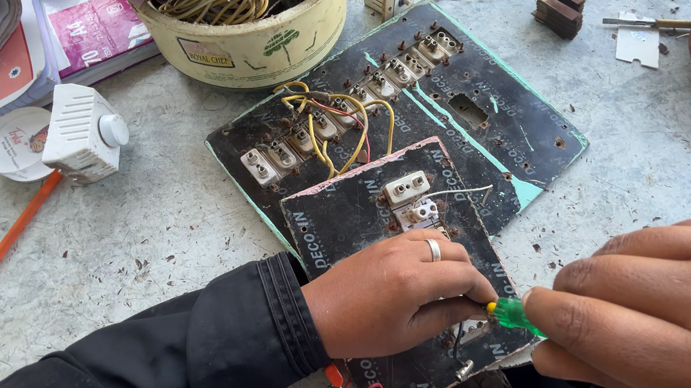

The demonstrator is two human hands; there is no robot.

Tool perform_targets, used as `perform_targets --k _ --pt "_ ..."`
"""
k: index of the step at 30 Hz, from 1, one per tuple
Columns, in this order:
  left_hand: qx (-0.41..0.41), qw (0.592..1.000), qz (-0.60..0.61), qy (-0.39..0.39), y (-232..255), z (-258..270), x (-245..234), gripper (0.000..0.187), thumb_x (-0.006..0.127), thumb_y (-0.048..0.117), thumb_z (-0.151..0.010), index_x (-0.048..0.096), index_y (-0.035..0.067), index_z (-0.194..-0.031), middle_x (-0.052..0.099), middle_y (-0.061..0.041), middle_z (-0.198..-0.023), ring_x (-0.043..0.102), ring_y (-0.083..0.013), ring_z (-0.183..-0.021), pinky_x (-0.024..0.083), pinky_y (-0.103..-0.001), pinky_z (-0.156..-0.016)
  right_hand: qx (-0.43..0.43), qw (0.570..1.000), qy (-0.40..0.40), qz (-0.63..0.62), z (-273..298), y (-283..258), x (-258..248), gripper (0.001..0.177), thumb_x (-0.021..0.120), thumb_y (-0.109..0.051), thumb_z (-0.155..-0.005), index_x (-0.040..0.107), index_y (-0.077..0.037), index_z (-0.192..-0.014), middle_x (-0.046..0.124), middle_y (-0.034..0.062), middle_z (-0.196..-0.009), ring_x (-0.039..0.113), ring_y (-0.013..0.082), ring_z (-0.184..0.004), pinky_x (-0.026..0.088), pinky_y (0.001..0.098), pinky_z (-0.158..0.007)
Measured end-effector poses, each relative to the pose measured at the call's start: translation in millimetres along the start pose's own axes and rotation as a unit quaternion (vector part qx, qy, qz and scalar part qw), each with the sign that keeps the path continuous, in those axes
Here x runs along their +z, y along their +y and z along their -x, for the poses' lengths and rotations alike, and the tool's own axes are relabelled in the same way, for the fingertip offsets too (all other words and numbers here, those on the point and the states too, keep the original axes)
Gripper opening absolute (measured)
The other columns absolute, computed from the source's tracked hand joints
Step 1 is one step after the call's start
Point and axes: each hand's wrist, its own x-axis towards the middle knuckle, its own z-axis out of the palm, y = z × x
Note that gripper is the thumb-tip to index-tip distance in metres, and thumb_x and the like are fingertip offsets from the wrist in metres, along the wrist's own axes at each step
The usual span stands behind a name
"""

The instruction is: The person uses a green-handled screwdriver to tighten screws on a black circuit board labeled 'DECO-IN'. They manipulate small wires and components on the board, working methodically on the terminal blocks.

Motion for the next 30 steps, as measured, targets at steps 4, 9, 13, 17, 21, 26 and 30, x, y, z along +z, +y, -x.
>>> perform_targets --k 4,9,13,17,21,26,30 --pt "0.014 1.0 -0.021 -0.003 -3.1 -1.2 2.1 0.018 0.074 0.017 -0.096 0.068 0.009 -0.112 0.068 -0.005 -0.103 0.066 -0.0255 -0.104 0.053 -0.037 -0.095 -0.04 0.999 -0.005 -0.017 -3.0 3.5 -8.2 0.038 0.069 -0.056 -0.088 0.076 -0.029 -0.113 0.079 -0.0037 -0.092 0.078 0.0194 -0.086 0.061 0.0411 -0.067" --pt "0.001 1.0 -0.019 -0.01 -4.5 0.2 1.8 0.018 0.073 0.014 -0.095 0.066 0.008 -0.11 0.068 -0.008 -0.105 0.066 -0.0279 -0.105 0.053 -0.038 -0.095 -0.054 0.996 -0.014 -0.073 -15.9 0.0 -17.0 0.035 0.07 -0.043 -0.09 0.07 -0.019 -0.117 0.076 0.0018 -0.108 0.074 0.0228 -0.099 0.058 0.0382 -0.072" --pt "0.002 0.999 -0.034 0.001 -4.0 1.3 2.6 0.017 0.073 0.013 -0.094 0.064 0.006 -0.106 0.067 -0.011 -0.105 0.065 -0.0315 -0.106 0.052 -0.04 -0.094 -0.052 0.989 -0.052 -0.13 -29.0 -6.2 -27.4 0.043 0.066 -0.019 -0.084 0.065 -0.013 -0.126 0.068 0.0074 -0.128 0.067 0.0262 -0.116 0.056 0.0382 -0.089" --pt "0.018 0.999 -0.044 0.011 -1.1 2.3 2.9 0.017 0.073 0.012 -0.093 0.065 0.005 -0.107 0.067 -0.012 -0.103 0.064 -0.0333 -0.104 0.049 -0.043 -0.094 0.037 0.956 0.025 -0.29 -31.9 -33.0 -29.0 0.036 0.06 -0.003 -0.088 0.066 -0.007 -0.123 0.065 0.0074 -0.118 0.063 0.0226 -0.109 0.053 0.0372 -0.089" --pt "0.011 0.998 -0.055 0.003 -0.3 3.5 4.7 0.017 0.074 0.016 -0.094 0.065 0.006 -0.105 0.067 -0.01 -0.098 0.065 -0.0308 -0.098 0.05 -0.042 -0.091 0.04 0.902 0.197 -0.383 -32.0 -51.3 -2.8 0.024 0.052 0.01 -0.086 0.065 -0.002 -0.102 0.057 0.0109 -0.101 0.058 0.0223 -0.092 0.051 0.0346 -0.079" --pt "0.045 0.998 -0.038 0.016 -3.8 4.0 7.7 0.016 0.073 0.013 -0.093 0.067 0.006 -0.107 0.068 -0.01 -0.097 0.067 -0.0306 -0.097 0.051 -0.042 -0.089 0.025 0.641 0.45 -0.622 -53.9 -84.9 49.9 0.021 0.041 0.009 -0.087 0.056 0.003 -0.101 0.054 0.0142 -0.091 0.048 0.0177 -0.081 0.042 0.0324 -0.075" --pt "0.037 0.997 -0.062 0.038 -3.8 4.8 9.9 0.015 0.075 0.012 -0.092 0.068 0.006 -0.103 0.069 -0.011 -0.097 0.067 -0.0309 -0.097 0.052 -0.042 -0.088 0.088 0.57 0.516 -0.633 -67.3 -87.2 53.5 0.013 0.04 0.007 -0.095 0.051 0.004 -0.103 0.045 0.0062 -0.071 0.037 0.0097 -0.061 0.033 0.028 -0.056"
